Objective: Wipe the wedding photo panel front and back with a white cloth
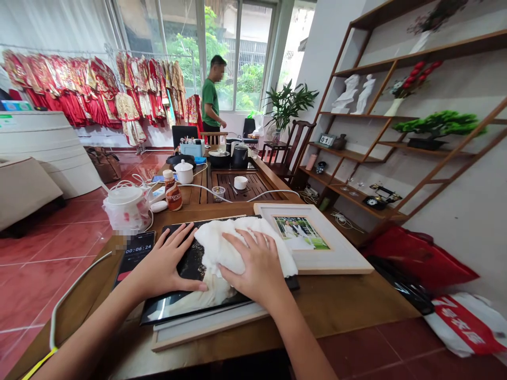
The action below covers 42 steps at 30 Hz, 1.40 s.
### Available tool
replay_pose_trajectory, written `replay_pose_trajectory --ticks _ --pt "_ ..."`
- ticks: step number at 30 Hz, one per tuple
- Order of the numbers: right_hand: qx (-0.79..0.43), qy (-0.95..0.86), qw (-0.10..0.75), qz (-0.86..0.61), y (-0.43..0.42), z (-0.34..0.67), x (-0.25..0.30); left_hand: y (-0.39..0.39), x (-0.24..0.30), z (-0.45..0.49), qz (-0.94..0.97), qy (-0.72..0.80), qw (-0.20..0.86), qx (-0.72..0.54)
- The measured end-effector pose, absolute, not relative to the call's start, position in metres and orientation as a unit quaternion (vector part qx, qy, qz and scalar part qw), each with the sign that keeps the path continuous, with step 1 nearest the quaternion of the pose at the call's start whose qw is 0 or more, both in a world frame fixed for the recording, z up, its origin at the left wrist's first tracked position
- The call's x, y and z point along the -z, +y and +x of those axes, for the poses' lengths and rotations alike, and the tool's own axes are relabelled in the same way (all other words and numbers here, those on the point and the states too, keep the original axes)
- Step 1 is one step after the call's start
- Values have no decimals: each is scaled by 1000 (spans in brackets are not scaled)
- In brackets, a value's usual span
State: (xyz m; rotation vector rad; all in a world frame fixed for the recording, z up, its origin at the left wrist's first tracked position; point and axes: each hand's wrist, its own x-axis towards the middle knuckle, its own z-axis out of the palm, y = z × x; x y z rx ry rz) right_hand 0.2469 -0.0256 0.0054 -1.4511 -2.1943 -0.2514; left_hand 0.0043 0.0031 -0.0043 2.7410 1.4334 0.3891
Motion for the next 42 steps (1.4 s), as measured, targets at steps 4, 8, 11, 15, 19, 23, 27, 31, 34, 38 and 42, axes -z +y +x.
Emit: replay_pose_trajectory --ticks 4,8,11,15,19,23,27,31,34,38,42 --pt "104 -804 245 -532 -38 246 -2 2 4 4 875 465 12 -132" --pt "113 -804 232 -535 -56 247 0 1 3 4 874 469 15 -125" --pt "112 -807 229 -532 -58 249 0 1 2 4 876 466 17 -124" --pt "98 -805 239 -534 -43 250 -2 1 2 3 876 466 22 -121" --pt "98 -796 253 -541 -27 247 -4 2 3 2 877 463 14 -130" --pt "103 -797 248 -541 -34 244 -3 2 3 2 875 466 12 -128" --pt "110 -809 236 -527 -55 246 -1 2 4 3 876 463 7 -135" --pt "109 -813 227 -524 -59 250 0 3 5 2 878 459 9 -133" --pt "97 -809 234 -530 -48 251 -2 3 4 2 879 459 17 -131" --pt "99 -798 242 -544 -30 250 -5 1 3 2 877 463 18 -126" --pt "116 -791 238 -552 -29 249 -4 1 4 2 875 465 9 -137"
